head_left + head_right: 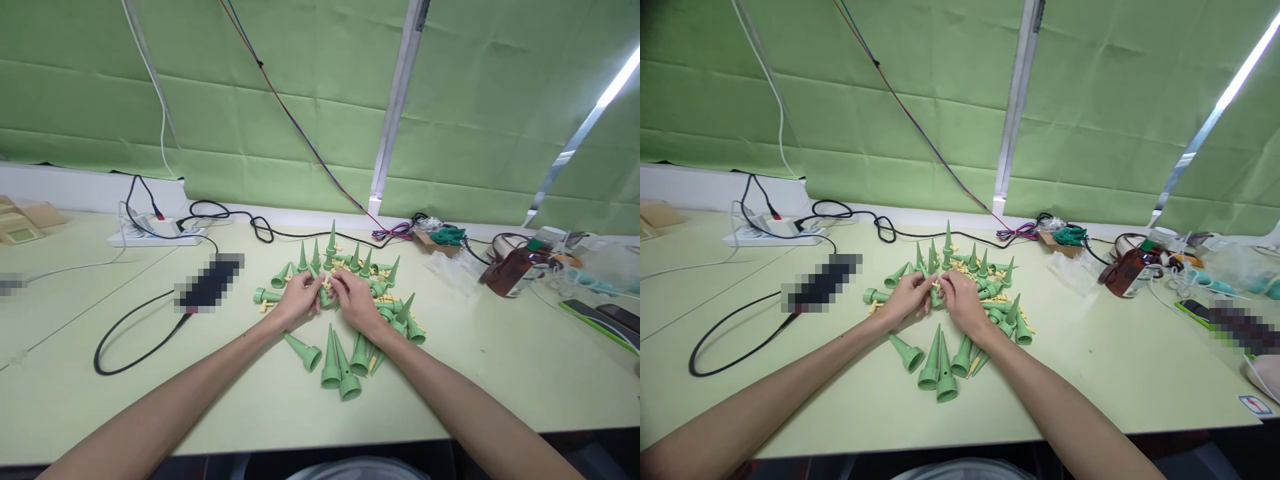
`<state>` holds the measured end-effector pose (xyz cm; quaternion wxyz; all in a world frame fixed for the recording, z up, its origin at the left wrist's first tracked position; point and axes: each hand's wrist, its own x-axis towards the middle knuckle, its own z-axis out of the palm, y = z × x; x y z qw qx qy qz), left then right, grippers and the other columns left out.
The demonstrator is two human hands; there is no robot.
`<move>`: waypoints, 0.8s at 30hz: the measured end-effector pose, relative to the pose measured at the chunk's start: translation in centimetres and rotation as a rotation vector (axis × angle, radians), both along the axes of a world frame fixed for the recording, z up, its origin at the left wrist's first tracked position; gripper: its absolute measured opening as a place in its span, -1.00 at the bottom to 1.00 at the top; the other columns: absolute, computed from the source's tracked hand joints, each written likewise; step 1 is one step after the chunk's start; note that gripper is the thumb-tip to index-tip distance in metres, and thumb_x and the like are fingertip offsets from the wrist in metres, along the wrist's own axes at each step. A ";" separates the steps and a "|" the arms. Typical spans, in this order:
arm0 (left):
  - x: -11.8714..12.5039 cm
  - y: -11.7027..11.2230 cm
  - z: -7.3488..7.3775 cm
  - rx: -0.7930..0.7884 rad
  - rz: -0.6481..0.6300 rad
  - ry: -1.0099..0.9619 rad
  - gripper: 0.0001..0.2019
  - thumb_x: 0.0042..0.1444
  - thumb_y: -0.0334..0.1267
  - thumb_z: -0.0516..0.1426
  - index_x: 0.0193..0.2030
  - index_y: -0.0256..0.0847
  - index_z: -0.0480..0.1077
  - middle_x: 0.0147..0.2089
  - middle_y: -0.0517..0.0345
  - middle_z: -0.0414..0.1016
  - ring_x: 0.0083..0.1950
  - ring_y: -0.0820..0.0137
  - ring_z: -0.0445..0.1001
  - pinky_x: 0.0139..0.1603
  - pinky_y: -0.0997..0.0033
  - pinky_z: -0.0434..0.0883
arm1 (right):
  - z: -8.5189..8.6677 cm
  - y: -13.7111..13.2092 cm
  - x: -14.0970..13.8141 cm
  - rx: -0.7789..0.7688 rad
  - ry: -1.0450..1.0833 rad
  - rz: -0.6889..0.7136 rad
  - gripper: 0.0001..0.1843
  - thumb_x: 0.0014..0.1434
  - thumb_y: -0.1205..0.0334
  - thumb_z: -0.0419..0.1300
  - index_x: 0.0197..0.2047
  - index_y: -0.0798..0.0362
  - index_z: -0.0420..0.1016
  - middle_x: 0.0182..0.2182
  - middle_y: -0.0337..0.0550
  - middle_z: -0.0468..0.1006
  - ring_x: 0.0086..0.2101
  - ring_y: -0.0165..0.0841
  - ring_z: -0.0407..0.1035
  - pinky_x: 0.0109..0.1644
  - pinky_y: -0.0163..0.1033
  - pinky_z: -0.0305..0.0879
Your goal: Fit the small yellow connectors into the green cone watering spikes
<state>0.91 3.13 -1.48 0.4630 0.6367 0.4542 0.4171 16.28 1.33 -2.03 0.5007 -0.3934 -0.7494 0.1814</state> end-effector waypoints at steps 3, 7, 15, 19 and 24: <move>0.1 0.0 0.0 -0.028 -0.008 -0.032 -0.62 0.18 0.07 0.10 -0.46 -0.19 0.25 -0.75 0.28 0.31 -0.77 0.48 0.21 -0.71 0.51 0.17 | 0.0 0.0 0.0 -0.001 0.001 -0.003 -0.77 0.36 0.27 -0.02 -0.33 0.02 0.37 -0.49 -0.24 0.46 -0.43 -0.35 0.35 -0.24 -0.27 0.24; 0.1 0.0 -0.1 -0.050 0.000 -0.054 -0.62 0.17 0.06 0.12 -0.47 -0.20 0.24 -0.75 0.26 0.32 -0.76 0.48 0.23 -0.70 0.51 0.17 | -0.1 0.0 0.0 -0.007 0.007 0.002 -0.78 0.36 0.27 -0.02 -0.31 0.02 0.38 -0.48 -0.24 0.46 -0.42 -0.35 0.35 -0.24 -0.27 0.25; 0.1 0.2 -0.3 -0.061 0.033 -0.073 -0.62 0.18 0.05 0.11 -0.47 -0.19 0.21 -0.75 0.26 0.33 -0.76 0.48 0.23 -0.70 0.50 0.17 | 0.3 -0.3 0.0 0.026 -0.067 -0.029 -0.78 0.35 0.28 -0.02 -0.31 0.03 0.38 -0.45 -0.21 0.44 -0.39 -0.34 0.33 -0.23 -0.27 0.22; 0.1 0.2 -0.4 -0.048 0.062 -0.079 -0.61 0.17 0.05 0.12 -0.48 -0.17 0.15 -0.75 0.27 0.33 -0.77 0.50 0.21 -0.70 0.51 0.15 | 0.2 -0.2 0.0 0.059 -0.110 -0.048 -0.79 0.35 0.29 -0.01 -0.30 0.04 0.39 -0.40 -0.17 0.44 -0.35 -0.32 0.32 -0.21 -0.26 0.22; 0.0 0.2 -0.1 -0.015 0.077 -0.059 -0.59 0.16 0.07 0.12 -0.49 -0.14 0.10 -0.76 0.30 0.30 -0.78 0.49 0.20 -0.70 0.50 0.14 | 0.1 0.0 0.0 0.069 -0.114 -0.044 -0.78 0.36 0.29 -0.04 -0.27 0.05 0.39 -0.34 -0.14 0.47 -0.30 -0.31 0.33 -0.19 -0.25 0.23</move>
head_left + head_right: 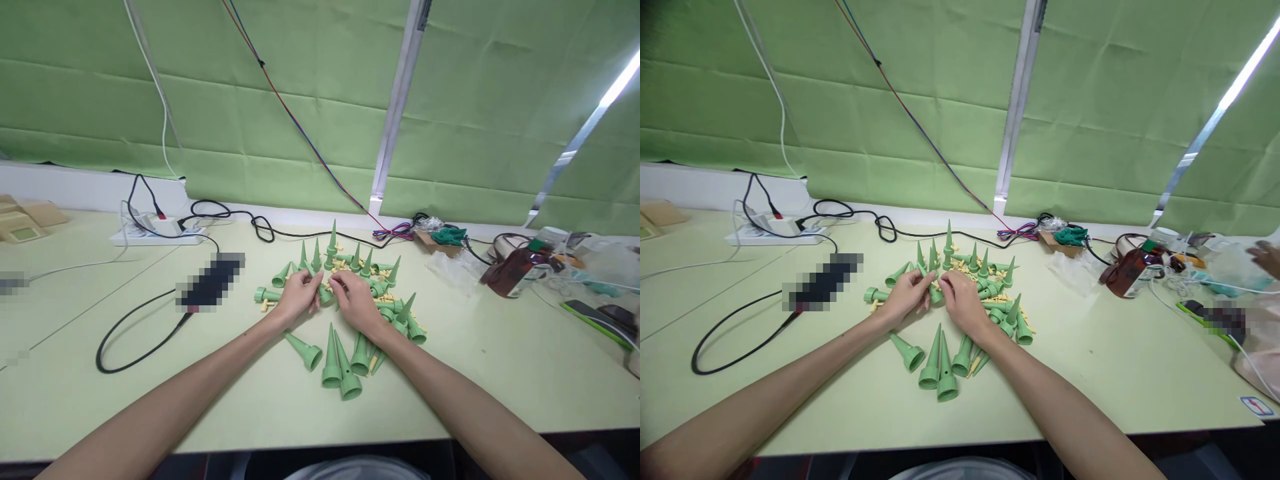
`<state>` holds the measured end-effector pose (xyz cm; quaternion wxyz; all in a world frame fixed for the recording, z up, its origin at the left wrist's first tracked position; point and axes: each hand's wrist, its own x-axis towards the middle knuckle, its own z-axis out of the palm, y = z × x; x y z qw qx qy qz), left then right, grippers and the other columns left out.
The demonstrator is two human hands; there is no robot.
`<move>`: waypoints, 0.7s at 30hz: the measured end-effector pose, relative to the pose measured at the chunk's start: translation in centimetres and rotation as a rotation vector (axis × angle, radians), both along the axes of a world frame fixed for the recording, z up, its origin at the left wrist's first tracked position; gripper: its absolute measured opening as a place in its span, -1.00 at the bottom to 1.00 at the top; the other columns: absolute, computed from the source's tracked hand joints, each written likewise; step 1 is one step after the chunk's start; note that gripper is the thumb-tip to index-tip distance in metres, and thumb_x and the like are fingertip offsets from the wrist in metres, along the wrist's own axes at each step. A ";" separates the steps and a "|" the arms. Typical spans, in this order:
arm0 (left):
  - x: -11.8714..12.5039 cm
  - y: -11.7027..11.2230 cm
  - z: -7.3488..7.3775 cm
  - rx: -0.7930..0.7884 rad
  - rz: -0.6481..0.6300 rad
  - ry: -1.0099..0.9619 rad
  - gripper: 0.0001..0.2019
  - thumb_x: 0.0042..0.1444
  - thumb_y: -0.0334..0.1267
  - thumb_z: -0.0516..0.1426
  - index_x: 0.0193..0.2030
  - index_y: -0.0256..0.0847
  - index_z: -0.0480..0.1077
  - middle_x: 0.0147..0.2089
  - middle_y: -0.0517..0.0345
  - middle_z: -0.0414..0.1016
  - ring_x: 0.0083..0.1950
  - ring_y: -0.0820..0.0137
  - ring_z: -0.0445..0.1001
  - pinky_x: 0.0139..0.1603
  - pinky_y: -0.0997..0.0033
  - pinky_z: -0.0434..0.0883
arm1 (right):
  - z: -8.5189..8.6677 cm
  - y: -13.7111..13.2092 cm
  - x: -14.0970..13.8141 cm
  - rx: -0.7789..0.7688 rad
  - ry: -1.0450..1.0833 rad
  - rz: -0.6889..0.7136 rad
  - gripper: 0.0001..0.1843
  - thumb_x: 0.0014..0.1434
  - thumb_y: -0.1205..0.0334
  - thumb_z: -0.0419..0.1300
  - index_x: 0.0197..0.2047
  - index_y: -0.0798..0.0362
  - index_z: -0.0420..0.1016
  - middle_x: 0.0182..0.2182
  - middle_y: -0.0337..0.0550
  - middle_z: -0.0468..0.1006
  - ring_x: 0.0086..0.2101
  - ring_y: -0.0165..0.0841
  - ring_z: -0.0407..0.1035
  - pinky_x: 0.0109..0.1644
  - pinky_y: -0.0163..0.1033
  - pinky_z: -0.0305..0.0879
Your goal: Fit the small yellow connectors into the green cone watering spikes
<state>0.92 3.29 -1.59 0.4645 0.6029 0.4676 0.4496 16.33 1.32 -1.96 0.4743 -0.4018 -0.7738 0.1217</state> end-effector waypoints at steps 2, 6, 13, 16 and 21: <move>0.0 0.0 0.2 0.020 0.022 0.027 -0.59 0.16 0.08 0.12 -0.49 -0.14 0.11 -0.77 0.30 0.30 -0.77 0.47 0.22 -0.68 0.49 0.16 | 0.0 -0.1 0.0 -0.002 -0.007 0.004 -0.79 0.36 0.28 -0.03 -0.26 0.05 0.39 -0.32 -0.13 0.47 -0.29 -0.31 0.33 -0.19 -0.25 0.23; -0.1 0.0 0.3 0.062 0.061 0.081 -0.60 0.17 0.08 0.11 -0.50 -0.14 0.13 -0.76 0.31 0.30 -0.74 0.44 0.27 -0.65 0.46 0.21 | 0.0 -0.2 0.0 -0.002 -0.049 0.004 -0.85 0.33 0.26 0.04 -0.25 0.06 0.39 -0.33 -0.13 0.46 -0.30 -0.31 0.32 -0.20 -0.25 0.24; -0.1 -0.2 0.2 0.188 0.076 0.221 -0.60 0.19 0.10 0.06 -0.50 -0.13 0.14 -0.77 0.32 0.30 -0.72 0.39 0.32 -0.59 0.41 0.27 | -0.3 -0.1 0.2 0.032 -0.142 -0.001 -0.89 0.30 0.30 0.06 -0.25 0.06 0.40 -0.35 -0.14 0.44 -0.32 -0.31 0.30 -0.20 -0.24 0.22; -0.1 -0.3 0.3 0.250 0.087 0.257 -0.60 0.20 0.08 0.06 -0.51 -0.13 0.14 -0.77 0.32 0.29 -0.70 0.38 0.35 -0.56 0.41 0.28 | -0.4 0.0 0.2 0.034 -0.153 -0.020 -0.85 0.30 0.33 0.05 -0.31 0.06 0.40 -0.38 -0.15 0.44 -0.34 -0.32 0.30 -0.22 -0.24 0.20; -0.1 -0.6 0.5 0.318 0.123 0.295 -0.61 0.19 0.05 0.08 -0.52 -0.14 0.13 -0.74 0.32 0.29 -0.66 0.39 0.35 -0.53 0.41 0.26 | -0.3 0.0 0.2 -0.002 -0.122 -0.060 -0.83 0.28 0.32 0.06 -0.36 0.06 0.40 -0.46 -0.19 0.43 -0.43 -0.35 0.28 -0.30 -0.27 0.18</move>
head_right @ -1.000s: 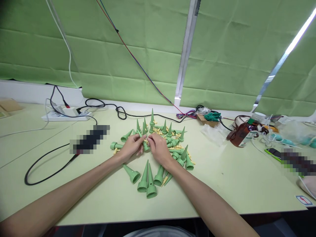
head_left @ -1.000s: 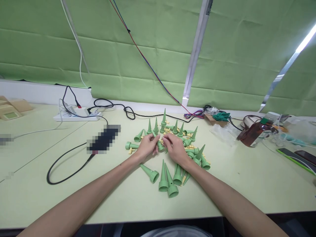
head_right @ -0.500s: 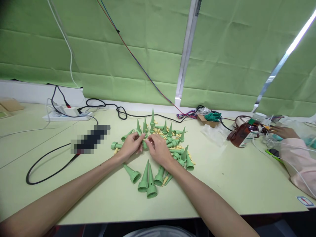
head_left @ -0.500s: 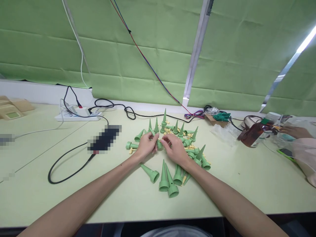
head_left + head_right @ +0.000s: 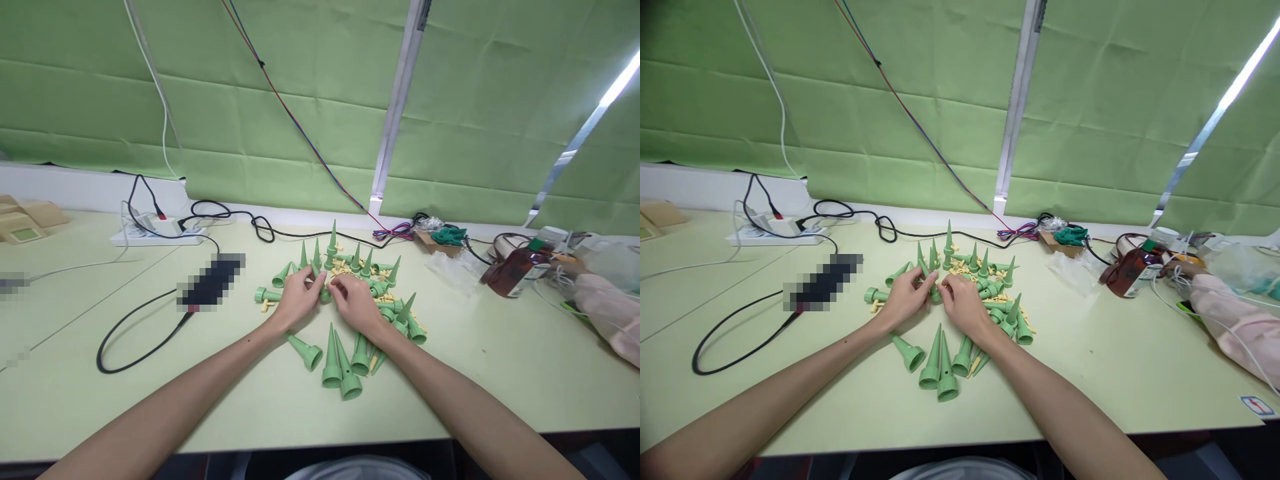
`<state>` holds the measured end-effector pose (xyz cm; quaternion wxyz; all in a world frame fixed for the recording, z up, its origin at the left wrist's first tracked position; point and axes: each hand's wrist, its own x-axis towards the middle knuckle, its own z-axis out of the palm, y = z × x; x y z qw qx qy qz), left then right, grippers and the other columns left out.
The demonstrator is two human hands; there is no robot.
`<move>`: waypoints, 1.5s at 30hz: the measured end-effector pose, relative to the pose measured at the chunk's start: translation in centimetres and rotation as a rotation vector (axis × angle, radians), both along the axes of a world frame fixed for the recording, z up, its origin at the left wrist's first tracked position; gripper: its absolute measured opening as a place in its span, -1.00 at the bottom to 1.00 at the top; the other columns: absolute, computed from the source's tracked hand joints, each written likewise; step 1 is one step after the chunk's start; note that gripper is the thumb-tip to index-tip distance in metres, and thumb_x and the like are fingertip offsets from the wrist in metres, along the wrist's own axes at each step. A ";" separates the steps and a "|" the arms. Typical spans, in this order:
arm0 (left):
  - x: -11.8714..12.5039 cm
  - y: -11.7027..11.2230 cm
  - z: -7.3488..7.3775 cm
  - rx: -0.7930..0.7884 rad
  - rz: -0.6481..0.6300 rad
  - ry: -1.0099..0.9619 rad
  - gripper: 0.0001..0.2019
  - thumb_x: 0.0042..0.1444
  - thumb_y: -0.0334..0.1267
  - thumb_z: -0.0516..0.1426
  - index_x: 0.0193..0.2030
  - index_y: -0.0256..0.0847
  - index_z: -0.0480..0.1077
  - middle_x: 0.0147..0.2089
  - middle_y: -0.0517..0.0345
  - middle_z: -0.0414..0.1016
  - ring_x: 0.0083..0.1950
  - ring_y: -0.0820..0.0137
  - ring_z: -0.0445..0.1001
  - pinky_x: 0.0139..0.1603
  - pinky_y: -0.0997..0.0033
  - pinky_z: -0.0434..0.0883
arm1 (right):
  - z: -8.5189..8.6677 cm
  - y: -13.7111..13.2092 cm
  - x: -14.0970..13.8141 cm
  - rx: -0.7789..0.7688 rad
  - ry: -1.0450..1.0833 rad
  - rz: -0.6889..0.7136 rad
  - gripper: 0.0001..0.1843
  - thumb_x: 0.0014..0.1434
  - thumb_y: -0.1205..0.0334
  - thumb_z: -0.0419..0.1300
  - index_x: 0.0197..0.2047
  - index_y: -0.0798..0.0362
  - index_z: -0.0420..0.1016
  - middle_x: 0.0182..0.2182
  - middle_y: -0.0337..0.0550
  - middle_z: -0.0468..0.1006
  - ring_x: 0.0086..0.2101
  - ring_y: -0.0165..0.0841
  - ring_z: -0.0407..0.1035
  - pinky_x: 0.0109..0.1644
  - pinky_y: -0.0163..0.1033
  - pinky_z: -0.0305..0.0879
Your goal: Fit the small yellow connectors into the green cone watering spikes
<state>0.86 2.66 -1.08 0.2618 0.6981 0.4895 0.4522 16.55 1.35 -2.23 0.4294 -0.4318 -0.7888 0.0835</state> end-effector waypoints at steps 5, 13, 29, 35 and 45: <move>0.0 -0.2 0.0 0.105 0.022 0.063 -0.60 0.21 0.02 0.07 -0.53 -0.15 0.11 -0.66 0.28 0.31 -0.59 0.41 0.34 -0.49 0.42 0.25 | 0.1 0.0 0.0 -0.046 0.062 -0.022 -0.80 0.28 0.30 0.05 -0.38 0.05 0.39 -0.52 -0.22 0.45 -0.51 -0.38 0.27 -0.37 -0.28 0.16; 0.1 -0.6 0.4 0.189 -0.074 0.052 -0.66 0.26 -0.01 0.02 -0.38 -0.21 0.38 -0.15 0.04 0.51 -0.38 0.42 0.45 -0.42 0.46 0.38 | -0.1 0.4 0.0 -0.098 0.203 -0.044 -0.79 0.25 0.23 0.08 -0.38 0.05 0.45 -0.51 -0.22 0.52 -0.53 -0.38 0.32 -0.40 -0.29 0.21; -0.5 -0.8 0.2 0.319 -0.264 0.082 -0.66 0.33 -0.15 -0.07 0.03 -0.21 0.44 0.02 -0.03 0.42 0.01 0.28 0.45 -0.04 0.33 0.44 | 0.3 1.0 0.6 -0.212 0.420 -0.101 -0.68 0.20 0.08 0.10 -0.51 0.06 0.42 -0.63 -0.23 0.42 -0.59 -0.37 0.29 -0.50 -0.30 0.19; -0.5 -1.0 0.1 0.392 -0.308 0.147 -0.65 0.27 -0.25 -0.01 0.15 -0.18 0.39 0.13 -0.04 0.37 0.15 0.24 0.37 0.13 0.22 0.39 | 0.5 1.1 0.8 -0.271 0.547 -0.082 -0.66 0.17 0.06 0.12 -0.56 0.05 0.36 -0.69 -0.26 0.37 -0.65 -0.41 0.24 -0.54 -0.31 0.16; 0.2 -0.7 -0.2 0.430 -0.217 0.081 -0.68 0.26 -0.38 -0.03 0.12 -0.18 0.31 0.05 0.00 0.43 -0.06 0.36 0.50 -0.05 0.30 0.50 | 0.5 1.0 0.9 -0.241 0.610 -0.095 -0.66 0.17 0.01 0.14 -0.50 0.07 0.37 -0.66 -0.30 0.33 -0.64 -0.44 0.19 -0.54 -0.33 0.12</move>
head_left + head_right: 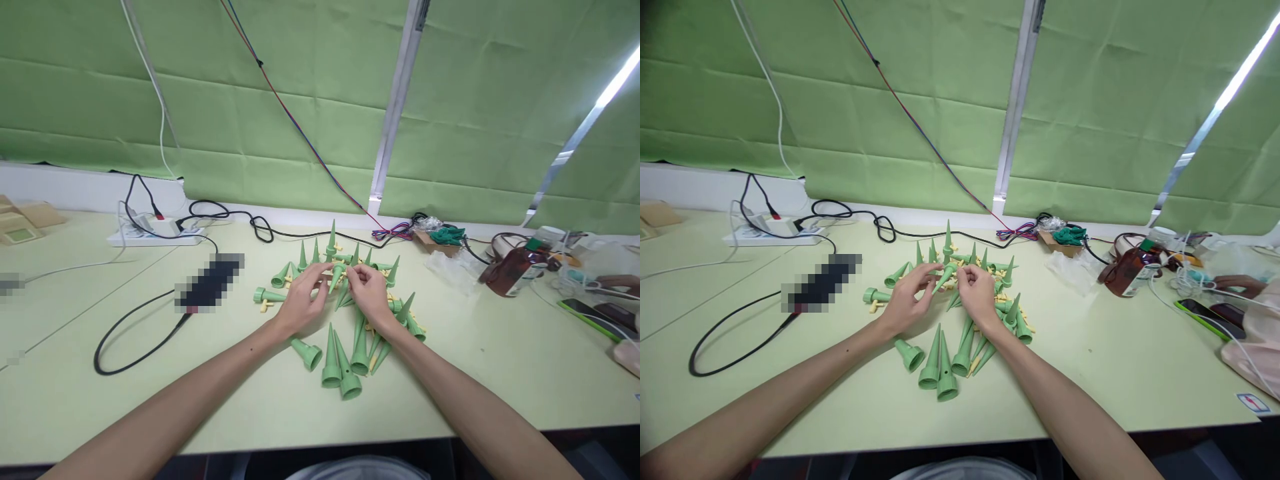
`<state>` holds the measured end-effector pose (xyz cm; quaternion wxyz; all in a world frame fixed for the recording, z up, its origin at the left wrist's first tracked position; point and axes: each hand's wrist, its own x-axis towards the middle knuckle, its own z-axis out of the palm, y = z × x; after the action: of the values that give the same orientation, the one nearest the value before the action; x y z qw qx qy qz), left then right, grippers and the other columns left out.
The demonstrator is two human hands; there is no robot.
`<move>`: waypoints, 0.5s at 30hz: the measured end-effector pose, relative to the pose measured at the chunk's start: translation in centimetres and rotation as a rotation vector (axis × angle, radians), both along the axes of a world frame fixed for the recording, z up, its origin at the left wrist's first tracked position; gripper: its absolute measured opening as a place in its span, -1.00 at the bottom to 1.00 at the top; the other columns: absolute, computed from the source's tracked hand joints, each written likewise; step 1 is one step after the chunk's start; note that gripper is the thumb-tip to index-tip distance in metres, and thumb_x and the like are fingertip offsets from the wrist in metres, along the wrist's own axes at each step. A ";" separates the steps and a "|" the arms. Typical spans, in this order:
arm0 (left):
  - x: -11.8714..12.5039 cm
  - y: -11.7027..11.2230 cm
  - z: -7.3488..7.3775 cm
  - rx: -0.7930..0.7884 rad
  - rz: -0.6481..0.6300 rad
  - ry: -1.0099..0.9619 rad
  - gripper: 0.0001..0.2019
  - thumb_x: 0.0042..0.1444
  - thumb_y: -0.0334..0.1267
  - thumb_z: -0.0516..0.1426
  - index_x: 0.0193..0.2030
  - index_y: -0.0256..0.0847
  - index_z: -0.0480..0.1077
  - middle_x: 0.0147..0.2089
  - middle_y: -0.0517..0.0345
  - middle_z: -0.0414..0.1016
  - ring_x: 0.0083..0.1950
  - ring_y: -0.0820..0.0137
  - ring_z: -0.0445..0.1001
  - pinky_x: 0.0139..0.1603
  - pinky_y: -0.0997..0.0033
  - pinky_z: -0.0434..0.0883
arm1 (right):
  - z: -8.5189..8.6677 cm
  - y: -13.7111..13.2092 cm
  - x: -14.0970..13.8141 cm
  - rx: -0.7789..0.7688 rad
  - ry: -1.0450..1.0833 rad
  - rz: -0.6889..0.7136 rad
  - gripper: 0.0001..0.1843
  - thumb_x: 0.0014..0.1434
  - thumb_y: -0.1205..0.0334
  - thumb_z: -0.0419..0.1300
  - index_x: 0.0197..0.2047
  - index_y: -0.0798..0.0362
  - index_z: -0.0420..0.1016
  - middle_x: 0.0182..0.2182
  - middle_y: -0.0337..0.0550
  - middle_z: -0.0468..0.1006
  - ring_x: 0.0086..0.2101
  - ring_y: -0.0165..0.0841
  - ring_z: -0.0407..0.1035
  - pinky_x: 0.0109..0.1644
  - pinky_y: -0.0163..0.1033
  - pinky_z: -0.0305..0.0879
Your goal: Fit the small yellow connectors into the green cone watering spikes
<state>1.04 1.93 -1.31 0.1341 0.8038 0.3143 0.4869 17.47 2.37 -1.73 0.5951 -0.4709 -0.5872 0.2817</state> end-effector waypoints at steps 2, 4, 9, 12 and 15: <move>0.1 -0.1 0.2 -0.071 0.055 -0.058 -0.80 0.29 -0.28 -0.02 0.00 -0.20 0.33 -0.08 0.03 0.47 -0.18 0.38 0.52 -0.18 0.37 0.50 | 0.0 -0.1 0.0 0.017 -0.022 -0.009 -0.67 0.18 0.02 0.14 -0.49 0.07 0.37 -0.65 -0.29 0.33 -0.62 -0.44 0.20 -0.54 -0.33 0.10; 0.1 -0.1 0.5 -0.181 0.075 -0.101 -0.82 0.31 -0.18 -0.01 -0.12 -0.21 0.32 -0.24 0.10 0.47 -0.30 0.41 0.51 -0.31 0.43 0.47 | 0.0 -0.1 0.0 0.043 -0.056 -0.014 -0.67 0.20 0.03 0.12 -0.48 0.07 0.38 -0.63 -0.28 0.33 -0.60 -0.43 0.20 -0.53 -0.32 0.09; -0.2 0.5 0.4 -0.457 -0.034 -0.133 -0.66 0.29 0.02 -0.02 -0.30 -0.22 0.32 -0.44 0.22 0.40 -0.47 0.45 0.43 -0.42 0.45 0.39 | 0.0 -0.4 -0.1 0.093 -0.110 0.012 -0.68 0.24 0.06 0.09 -0.46 0.06 0.38 -0.64 -0.30 0.28 -0.59 -0.43 0.17 -0.51 -0.31 0.07; -0.3 0.9 0.3 -0.570 -0.130 -0.123 -0.61 0.26 0.06 0.00 -0.38 -0.23 0.32 -0.50 0.26 0.36 -0.51 0.47 0.39 -0.42 0.45 0.37 | 0.0 -0.7 -0.1 0.105 -0.124 0.046 -0.69 0.25 0.05 0.08 -0.42 0.06 0.40 -0.62 -0.30 0.29 -0.58 -0.42 0.17 -0.50 -0.31 0.06; -0.4 1.0 0.4 -0.614 -0.199 -0.141 -0.63 0.22 0.06 0.07 -0.38 -0.24 0.32 -0.49 0.26 0.35 -0.50 0.47 0.38 -0.40 0.45 0.37 | 0.1 -0.8 -0.1 0.109 -0.143 0.058 -0.69 0.26 0.05 0.07 -0.40 0.07 0.42 -0.60 -0.29 0.30 -0.57 -0.42 0.16 -0.48 -0.30 0.06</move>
<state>0.65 2.93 -0.92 0.4385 0.7169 0.3561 0.4086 17.40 1.55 -1.58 0.5679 -0.4395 -0.6561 0.2320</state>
